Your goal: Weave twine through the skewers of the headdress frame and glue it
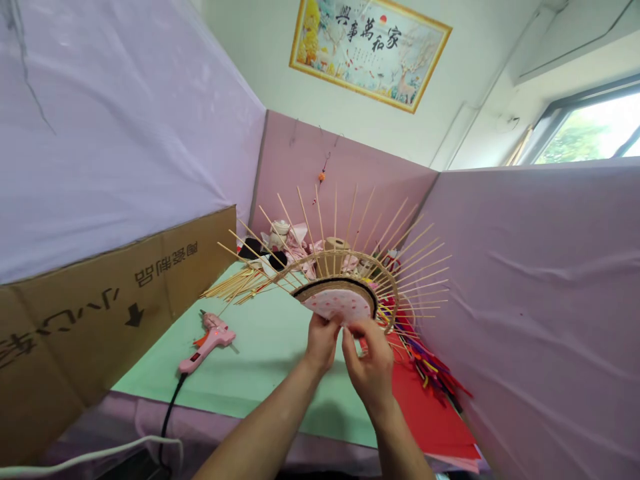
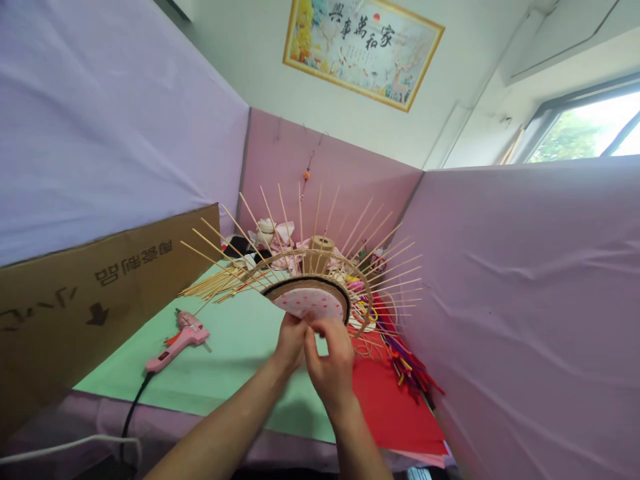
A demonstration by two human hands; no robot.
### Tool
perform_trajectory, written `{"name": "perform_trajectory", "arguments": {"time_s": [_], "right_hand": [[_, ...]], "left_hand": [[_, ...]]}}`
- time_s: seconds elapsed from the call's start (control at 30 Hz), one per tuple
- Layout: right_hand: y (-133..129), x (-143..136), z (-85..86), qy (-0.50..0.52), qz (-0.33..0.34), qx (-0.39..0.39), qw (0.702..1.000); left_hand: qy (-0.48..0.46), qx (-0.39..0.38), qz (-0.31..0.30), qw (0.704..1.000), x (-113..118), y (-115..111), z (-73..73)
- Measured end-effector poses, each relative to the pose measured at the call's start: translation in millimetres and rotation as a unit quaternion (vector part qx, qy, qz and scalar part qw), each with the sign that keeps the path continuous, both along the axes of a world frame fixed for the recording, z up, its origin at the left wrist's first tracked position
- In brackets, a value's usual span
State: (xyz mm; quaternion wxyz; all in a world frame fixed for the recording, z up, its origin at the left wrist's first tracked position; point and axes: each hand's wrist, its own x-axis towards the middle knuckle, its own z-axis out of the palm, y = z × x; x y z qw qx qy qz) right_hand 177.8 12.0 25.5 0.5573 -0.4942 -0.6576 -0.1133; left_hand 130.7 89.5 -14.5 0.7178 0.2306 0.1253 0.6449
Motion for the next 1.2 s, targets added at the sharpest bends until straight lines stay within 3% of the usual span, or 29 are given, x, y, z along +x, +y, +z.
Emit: {"name": "perform_trajectory", "arguments": {"time_s": [0.07, 0.1, 0.17, 0.23, 0.3, 0.4, 0.5, 0.57, 0.67, 0.73, 0.8, 0.83, 0.9, 0.97, 1.03, 1.13, 1.2], "right_hand": [[-1, 14, -34.1, 0.134, 0.021, -0.124, 0.983], [2, 20, -47.8, 0.208, 0.054, -0.187, 0.959], [13, 29, -65.4, 0.376, 0.160, -0.255, 0.876], [29, 34, -70.7, 0.530, 0.284, -0.238, 0.762], [45, 35, -68.1, 0.612, 0.368, -0.180, 0.677], [67, 33, -61.2, 0.660, 0.405, -0.139, 0.617], [82, 28, -58.7, 0.682, 0.423, -0.138, 0.581], [89, 28, -59.3, 0.692, 0.431, -0.127, 0.565], [92, 32, -61.2, 0.710, 0.428, -0.103, 0.549], [91, 36, -62.0, 0.721, 0.422, -0.092, 0.541], [89, 40, -62.2, 0.728, 0.417, -0.087, 0.537], [88, 41, -62.1, 0.730, 0.414, -0.084, 0.538], [87, 41, -62.1, 0.731, 0.410, -0.081, 0.540], [86, 41, -62.6, 0.730, 0.407, -0.078, 0.543], [86, 40, -63.7, 0.732, 0.404, -0.077, 0.543], [86, 41, -65.1, 0.737, 0.398, -0.081, 0.540], [86, 40, -65.0, 0.737, 0.396, -0.080, 0.542]], "left_hand": [[-0.027, -0.004, 0.002, 1.000, -2, 0, 6.4], [-0.039, -0.007, 0.002, 0.999, -2, -1, 10.6], [-0.053, -0.013, 0.003, 0.998, -1, -6, 19.6], [-0.051, -0.014, 0.000, 0.999, 2, -13, 27.3], [-0.042, -0.016, -0.002, 0.999, 7, -19, 31.7], [0.007, -0.014, 0.008, 1.000, 8, -22, 31.9], [0.158, 0.042, -0.013, 0.987, -15, -19, 25.6], [0.324, 0.084, -0.031, 0.942, -49, -16, 18.2], [0.538, 0.141, 0.003, 0.831, -122, -13, 3.3], [0.661, 0.154, 0.125, 0.724, -173, -10, -7.7], [0.772, 0.106, 0.237, 0.580, -216, -10, -18.3], [0.817, 0.073, 0.257, 0.511, -233, -10, -23.1], [0.873, 0.028, 0.253, 0.416, -254, -11, -31.6], [0.900, 0.016, 0.225, 0.372, -262, -12, -37.8], [0.911, 0.031, 0.201, 0.358, -262, -10, -41.7], [0.913, 0.067, 0.184, 0.357, -260, -1, -43.6], [0.906, 0.074, 0.182, 0.375, -261, 6, -42.8]]}}
